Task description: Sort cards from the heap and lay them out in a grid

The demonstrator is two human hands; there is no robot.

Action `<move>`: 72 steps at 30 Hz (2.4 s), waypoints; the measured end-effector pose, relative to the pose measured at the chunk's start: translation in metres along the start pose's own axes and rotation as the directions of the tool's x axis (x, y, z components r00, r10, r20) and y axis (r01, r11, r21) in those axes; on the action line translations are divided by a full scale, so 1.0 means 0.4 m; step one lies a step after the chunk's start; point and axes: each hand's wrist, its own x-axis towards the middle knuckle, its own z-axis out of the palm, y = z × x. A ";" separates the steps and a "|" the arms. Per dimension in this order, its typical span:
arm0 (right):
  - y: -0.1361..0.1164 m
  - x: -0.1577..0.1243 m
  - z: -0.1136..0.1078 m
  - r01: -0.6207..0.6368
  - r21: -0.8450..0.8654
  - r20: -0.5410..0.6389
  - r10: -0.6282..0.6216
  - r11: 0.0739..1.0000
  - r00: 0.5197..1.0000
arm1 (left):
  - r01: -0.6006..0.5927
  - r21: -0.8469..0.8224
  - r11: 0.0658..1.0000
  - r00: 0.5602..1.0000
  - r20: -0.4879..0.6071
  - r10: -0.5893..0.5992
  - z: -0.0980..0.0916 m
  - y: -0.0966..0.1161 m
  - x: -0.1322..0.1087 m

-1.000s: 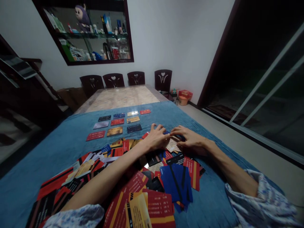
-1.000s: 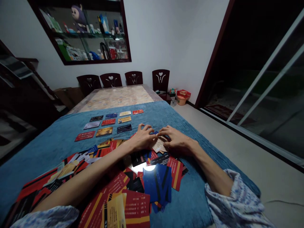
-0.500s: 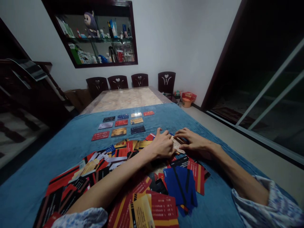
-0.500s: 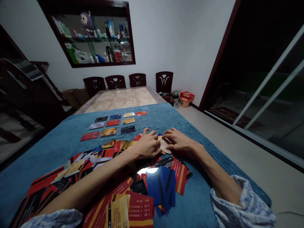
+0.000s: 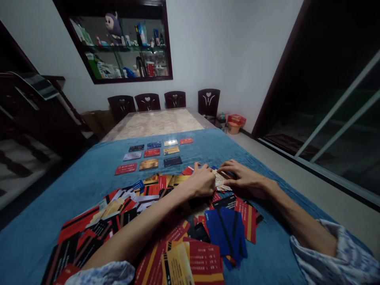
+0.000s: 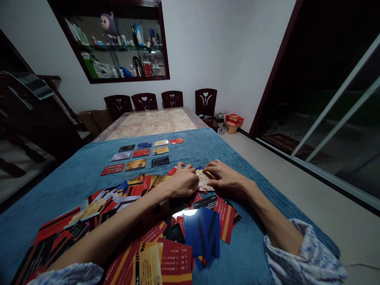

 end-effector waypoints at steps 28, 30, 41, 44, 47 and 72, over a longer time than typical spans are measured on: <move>0.021 0.013 0.033 -0.094 -0.010 -0.360 0.084 0.995 0.929 | 0.005 -0.086 0.996 0.984 -0.179 -0.020 0.023 -0.129 0.067; 0.024 0.016 0.039 -0.117 -0.053 -0.381 0.088 0.992 0.921 | 0.021 -0.084 0.996 0.983 -0.182 -0.036 0.029 -0.129 0.071; 0.013 0.027 0.043 -0.208 -0.158 -0.381 0.135 0.965 0.915 | 0.123 -0.083 0.989 0.966 -0.219 -0.139 0.053 -0.112 0.070; 0.007 0.027 0.042 -0.209 -0.163 -0.388 0.132 0.964 0.912 | 0.139 -0.067 0.988 0.962 -0.229 -0.151 0.062 -0.109 0.068; -0.001 0.028 0.041 -0.190 -0.158 -0.405 0.112 0.969 0.907 | 0.162 -0.070 0.984 0.955 -0.238 -0.174 0.062 -0.104 0.067; 0.002 0.043 0.058 -0.149 -0.346 -0.493 -0.045 0.926 0.869 | 0.198 0.006 0.980 0.953 -0.237 -0.191 0.042 -0.122 0.049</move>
